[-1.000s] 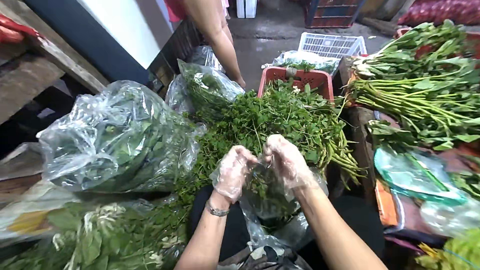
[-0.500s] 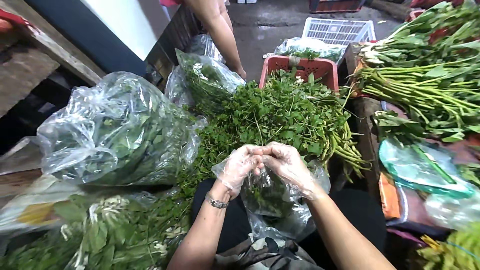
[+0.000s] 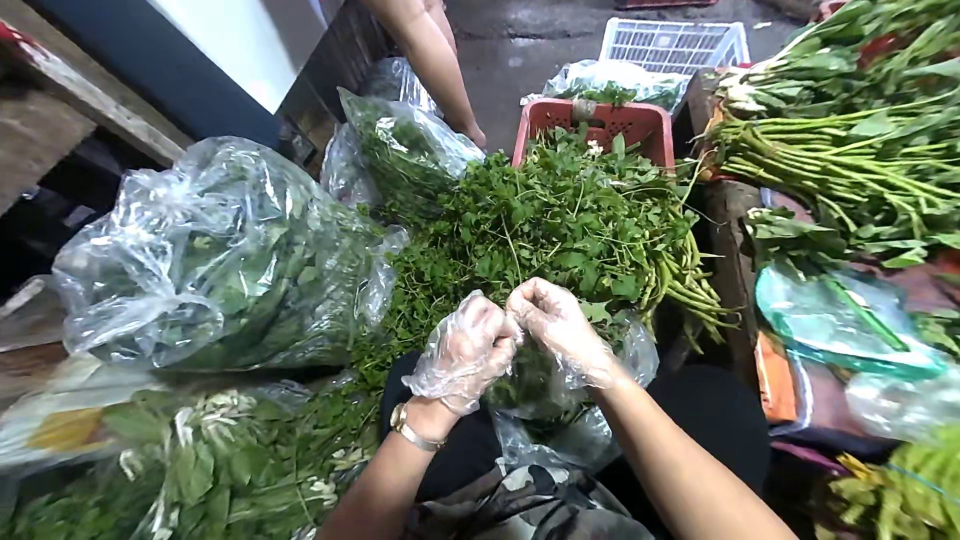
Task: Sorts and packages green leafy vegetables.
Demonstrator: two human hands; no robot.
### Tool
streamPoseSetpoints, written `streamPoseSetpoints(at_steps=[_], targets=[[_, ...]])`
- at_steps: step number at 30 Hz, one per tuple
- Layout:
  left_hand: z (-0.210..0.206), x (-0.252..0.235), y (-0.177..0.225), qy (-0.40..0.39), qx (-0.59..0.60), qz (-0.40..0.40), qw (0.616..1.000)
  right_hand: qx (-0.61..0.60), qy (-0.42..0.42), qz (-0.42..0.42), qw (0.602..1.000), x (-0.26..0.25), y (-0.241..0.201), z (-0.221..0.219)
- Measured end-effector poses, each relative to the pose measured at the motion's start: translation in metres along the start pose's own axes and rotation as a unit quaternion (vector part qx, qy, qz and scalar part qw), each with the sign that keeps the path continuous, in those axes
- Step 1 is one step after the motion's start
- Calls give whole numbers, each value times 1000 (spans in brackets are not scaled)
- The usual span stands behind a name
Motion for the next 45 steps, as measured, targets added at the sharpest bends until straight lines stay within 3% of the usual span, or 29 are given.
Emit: streamPoseSetpoints(at_steps=[7,10,12,13,15,18,20,24,29,32,35,38,40,43,45], targets=[[10,17,4,51,-53,-126,989,-86,-53,-105,989,5,3,-11],[18,10,-3,40,-82,-48,995,-51,-137,-67,987,13,-6,-15],[19,5,-17,-29,-18,115,993,44,-170,-14,984,16,-4,-20],[17,5,-26,-76,54,208,974,84,-168,4,982,16,-2,-20],[7,9,-39,-136,261,350,889,111,-141,34,983,13,0,-15],[-8,17,-48,-88,461,425,774,126,-93,90,984,10,-1,-9],[-11,20,-52,-55,492,432,754,150,-52,157,975,15,-5,0],[-11,17,-51,-44,491,417,764,124,61,316,939,37,-26,22],[-11,10,-43,-55,453,388,801,195,110,399,889,45,-40,10],[-7,8,-41,-56,413,329,848,220,139,431,864,48,-43,8],[0,10,-56,-1,333,287,898,274,130,442,844,60,-41,0],[7,19,-84,62,246,316,914,268,110,427,856,72,-22,-5],[2,22,-81,31,156,311,937,239,97,402,878,71,-11,2],[1,21,-61,-35,29,236,971,190,114,332,917,63,-3,23],[0,23,-53,-2,80,176,981,182,126,302,927,57,-1,29]])
Point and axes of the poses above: each hand's wrist, its own x-axis away from the middle knuckle, its own z-axis out of the back of the hand, y = z × x, the point moved 8 cm from there along -x, towards the middle knuckle, and after that the axes turned 10 degrees about x, right-handed, at the moved point
